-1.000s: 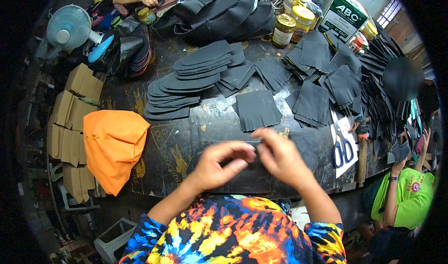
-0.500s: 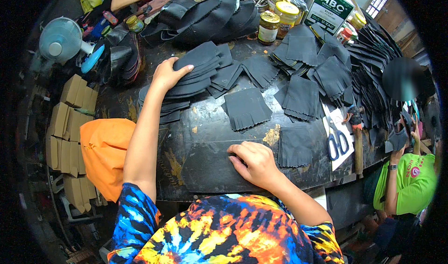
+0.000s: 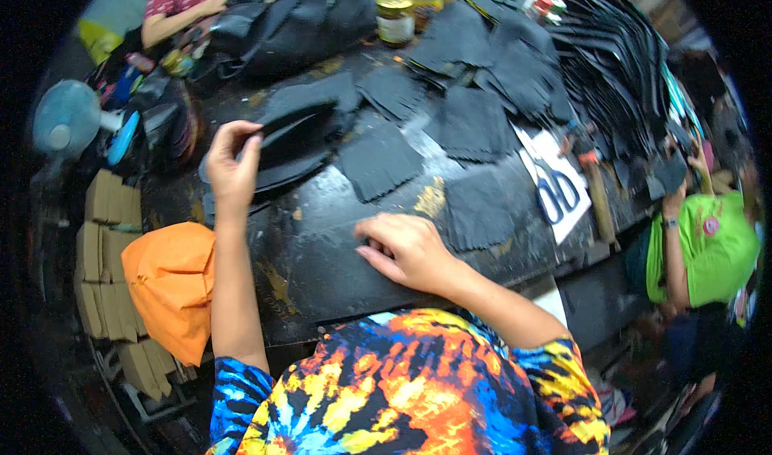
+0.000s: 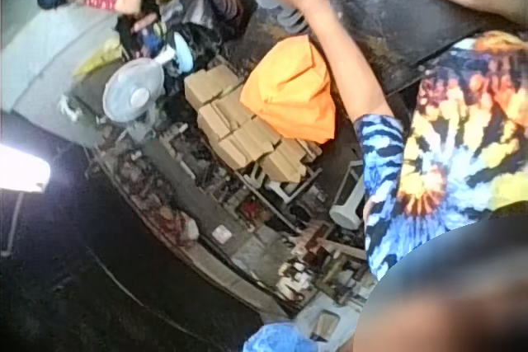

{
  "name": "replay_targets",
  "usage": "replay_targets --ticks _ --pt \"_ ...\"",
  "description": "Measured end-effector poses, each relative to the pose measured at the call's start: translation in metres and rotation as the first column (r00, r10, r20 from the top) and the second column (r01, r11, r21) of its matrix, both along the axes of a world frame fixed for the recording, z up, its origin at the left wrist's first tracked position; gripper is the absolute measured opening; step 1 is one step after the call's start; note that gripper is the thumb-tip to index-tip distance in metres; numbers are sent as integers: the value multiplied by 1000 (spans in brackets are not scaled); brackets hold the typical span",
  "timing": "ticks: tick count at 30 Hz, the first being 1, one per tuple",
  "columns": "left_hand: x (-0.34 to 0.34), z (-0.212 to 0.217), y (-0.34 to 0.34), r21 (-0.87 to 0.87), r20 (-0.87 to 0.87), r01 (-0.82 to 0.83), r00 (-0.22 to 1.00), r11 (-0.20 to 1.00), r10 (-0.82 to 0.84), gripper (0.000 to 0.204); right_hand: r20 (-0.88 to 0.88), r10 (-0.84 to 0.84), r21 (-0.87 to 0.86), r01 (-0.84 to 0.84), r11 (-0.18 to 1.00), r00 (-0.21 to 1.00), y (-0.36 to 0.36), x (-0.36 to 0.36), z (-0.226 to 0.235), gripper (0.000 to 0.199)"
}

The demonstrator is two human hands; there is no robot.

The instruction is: The person repeatedly picks black rubber pieces and yellow foam insoles from a worktable, aligns them, and places the combined units into a growing stack. The person handles the items one at a time, turning them over to check alignment before stacking.

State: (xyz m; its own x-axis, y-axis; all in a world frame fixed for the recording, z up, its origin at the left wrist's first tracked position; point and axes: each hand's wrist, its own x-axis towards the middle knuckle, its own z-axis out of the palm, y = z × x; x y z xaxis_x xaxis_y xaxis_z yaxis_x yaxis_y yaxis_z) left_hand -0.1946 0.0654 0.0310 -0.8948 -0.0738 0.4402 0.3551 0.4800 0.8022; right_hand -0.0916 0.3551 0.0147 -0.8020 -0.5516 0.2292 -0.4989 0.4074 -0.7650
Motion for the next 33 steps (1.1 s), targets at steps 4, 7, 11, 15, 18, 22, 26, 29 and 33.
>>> replay_targets --ticks 4,7,11,15,18,22,26,29,33 --pt "44 18 4 291 101 121 983 949 -156 9 320 -100 -384 226 895 942 3 -1 10 77" --pt "80 15 12 339 254 230 911 912 -324 12 541 69 -479 239 845 838 3 -2 16 81" --pt "98 -9 29 417 299 31 939 908 -169 29 639 273 -568 202 798 719 -1 -2 14 55" --pt "115 -13 38 669 330 -13 901 744 -281 53 668 233 -589 310 746 707 4 0 7 47" --pt "130 -13 49 723 443 -120 836 680 -323 71 707 185 -546 360 757 682 11 0 5 51" --pt "135 -17 67 658 385 -70 887 750 -255 77 701 195 -539 331 775 686 15 -5 4 50" --pt "138 -15 76 667 335 -66 916 742 -219 81 711 191 -501 298 812 677 15 -8 6 48" --pt "144 -13 74 594 326 -46 926 803 -188 68 703 235 -459 176 871 672 19 -13 13 37" --pt "149 -19 65 539 337 -91 934 837 -116 46 25 -219 -23 219 975 976 28 -55 21 24"
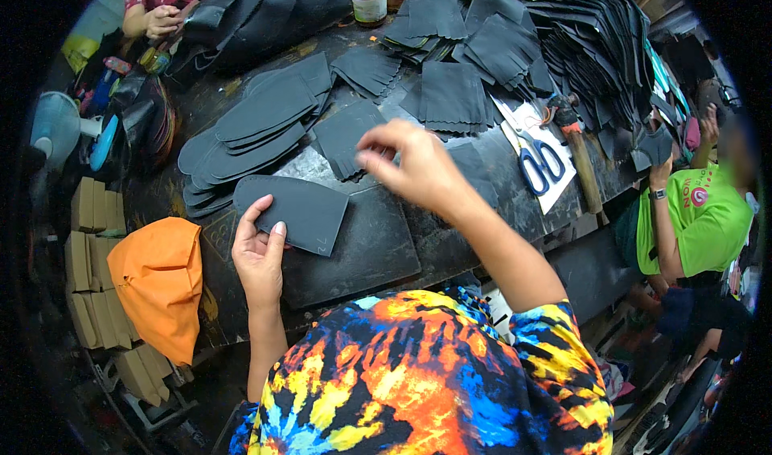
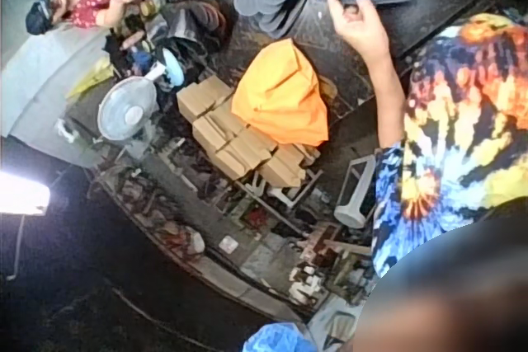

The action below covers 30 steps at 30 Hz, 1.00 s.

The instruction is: The person repeatedly picks black rubber pieces and yellow foam insoles from a worktable, aligns them, and places the combined units into a growing stack. The person handles the items one at a time, turning them over to check alignment before stacking.

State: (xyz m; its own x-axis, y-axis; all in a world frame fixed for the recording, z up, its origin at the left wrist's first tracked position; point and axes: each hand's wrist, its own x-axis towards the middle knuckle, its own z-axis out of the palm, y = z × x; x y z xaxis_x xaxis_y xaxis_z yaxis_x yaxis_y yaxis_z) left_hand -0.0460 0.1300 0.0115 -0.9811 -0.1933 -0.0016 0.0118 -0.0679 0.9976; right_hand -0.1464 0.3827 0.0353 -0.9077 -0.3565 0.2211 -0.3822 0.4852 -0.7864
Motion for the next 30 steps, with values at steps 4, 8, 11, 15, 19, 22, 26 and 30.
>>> replay_targets --ticks 4,8,11,15,19,22,26,30 --pt "4 -8 -3 26 -50 -65 997 998 66 48 -252 -120 429 222 876 960 -6 -35 -8 40" --pt "5 -8 0 22 -52 -109 993 994 110 50 -242 -116 469 221 855 963 -19 -41 -21 48" --pt "3 -7 0 53 -65 -103 992 993 106 50 -310 -117 393 239 888 943 -21 -38 -23 53" --pt "3 -6 -1 78 -90 -114 989 990 121 49 -323 -74 226 153 962 944 -24 -28 -15 52" --pt "5 -6 0 44 -84 -110 990 993 114 49 464 262 -418 -52 907 846 -40 -2 -14 38" --pt "7 -4 0 98 -87 -91 991 991 99 50 544 397 -587 -3 810 739 -57 14 -21 30" --pt "14 -3 -8 162 -52 -120 990 979 130 48 616 489 -570 -78 818 618 -63 25 -17 36" --pt "23 -12 -19 -26 -118 -177 978 984 173 41 -34 138 2 -138 990 990 -31 -5 -4 18"
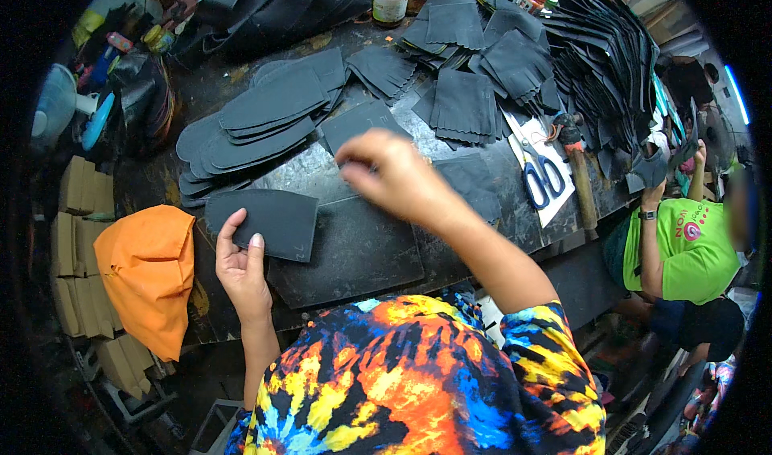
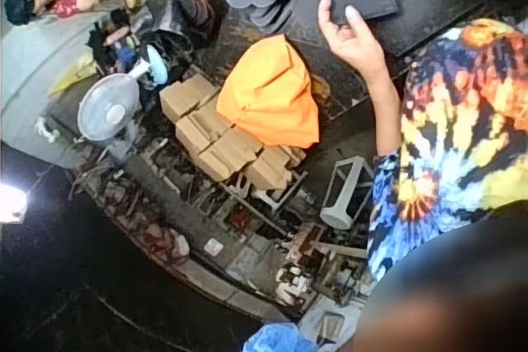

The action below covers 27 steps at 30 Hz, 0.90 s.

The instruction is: The person repeatedly picks black rubber pieces and yellow foam insoles from a worktable, aligns them, and places the combined units into a growing stack. The person handles the items one at a time, turning them over to check alignment before stacking.

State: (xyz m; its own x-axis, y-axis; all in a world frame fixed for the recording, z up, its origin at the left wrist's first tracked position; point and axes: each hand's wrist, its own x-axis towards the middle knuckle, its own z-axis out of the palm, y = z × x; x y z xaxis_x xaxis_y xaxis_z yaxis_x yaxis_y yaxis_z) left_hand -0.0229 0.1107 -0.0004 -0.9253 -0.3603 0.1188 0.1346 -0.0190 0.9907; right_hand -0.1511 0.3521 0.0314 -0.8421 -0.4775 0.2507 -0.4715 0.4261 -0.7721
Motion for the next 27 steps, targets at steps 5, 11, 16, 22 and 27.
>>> replay_targets --ticks 5,11,16,22,27 --pt "-3 -16 -10 85 4 -118 993 989 118 39 -103 -272 313 291 904 957 18 -40 -5 31" --pt "-2 -21 -10 56 -6 -113 994 992 113 39 -274 -295 422 390 818 915 5 -35 -17 45" --pt "-2 -22 -8 22 -24 -88 996 996 88 39 -431 -272 336 433 836 860 6 -32 -24 40" --pt "-2 -22 -7 1 -21 -86 996 996 86 39 -537 -251 336 477 812 805 5 -29 -32 33" --pt "-3 -21 -6 -20 -10 -73 997 997 73 39 -516 -248 291 440 850 820 7 -28 -29 26"
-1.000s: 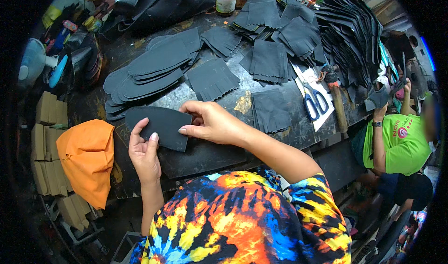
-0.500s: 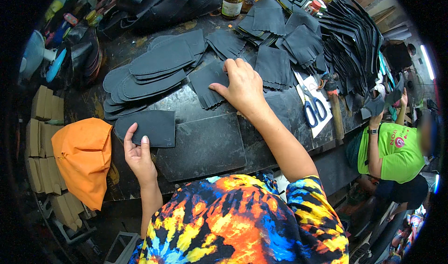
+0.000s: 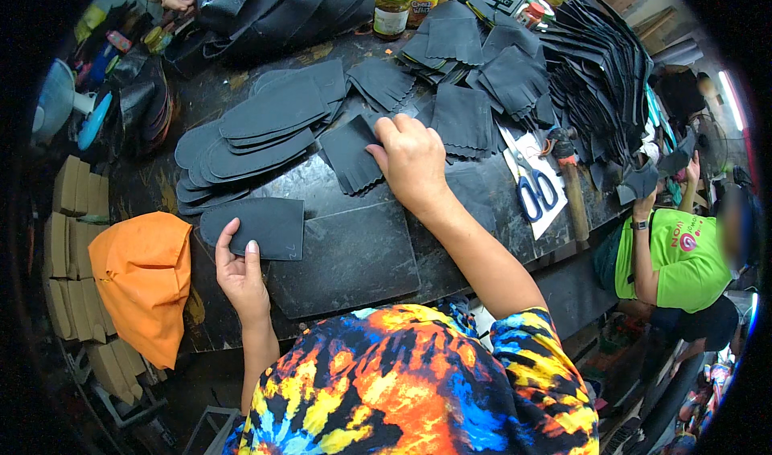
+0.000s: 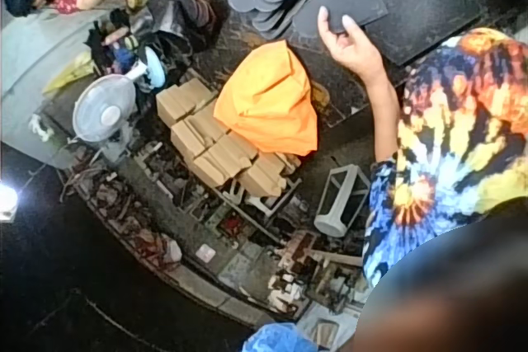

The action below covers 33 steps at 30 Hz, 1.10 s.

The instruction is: The person repeatedly picks black rubber pieces and yellow foam insoles from a worktable, aligns them, and places the combined units into a growing stack. The person handles the items one at a time, turning them over to check alignment before stacking.

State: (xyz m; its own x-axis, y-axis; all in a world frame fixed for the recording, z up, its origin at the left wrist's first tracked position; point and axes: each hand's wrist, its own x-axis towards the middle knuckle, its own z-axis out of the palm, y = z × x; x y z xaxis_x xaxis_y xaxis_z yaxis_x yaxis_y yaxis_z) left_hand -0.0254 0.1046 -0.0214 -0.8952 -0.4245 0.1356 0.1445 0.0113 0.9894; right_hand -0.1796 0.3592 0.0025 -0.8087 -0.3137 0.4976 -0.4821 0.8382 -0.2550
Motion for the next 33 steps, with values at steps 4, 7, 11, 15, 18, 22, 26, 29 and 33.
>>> replay_targets --ticks 4,7,11,15,18,22,26,29,33 --pt "0 0 0 -9 0 -1 1000 1000 1 39 176 214 -210 -176 962 961 2 -5 -3 17" --pt "1 0 0 -27 4 -8 1000 1000 8 39 429 384 -719 52 693 818 17 -19 2 17" --pt "1 0 -1 0 8 -6 1000 1000 6 39 305 513 -941 172 290 803 61 -38 26 25" --pt "0 0 -1 27 7 -4 1000 1000 4 39 296 448 -946 191 263 844 82 -38 41 37" --pt "-1 0 0 16 3 -5 1000 1000 5 39 410 502 -904 264 338 761 68 -32 35 37" --pt "0 2 0 -19 3 -8 1000 1000 8 39 457 586 -887 295 355 669 36 -27 23 40" --pt "0 1 0 28 -27 -11 1000 1000 11 40 519 564 -850 317 421 643 17 -19 25 39" --pt "0 1 0 32 -12 -18 1000 999 18 42 521 579 -821 182 541 628 -1 -13 25 39" --pt "-1 -1 0 48 -39 -18 999 999 20 43 409 536 -571 -250 781 739 -27 -13 16 42"
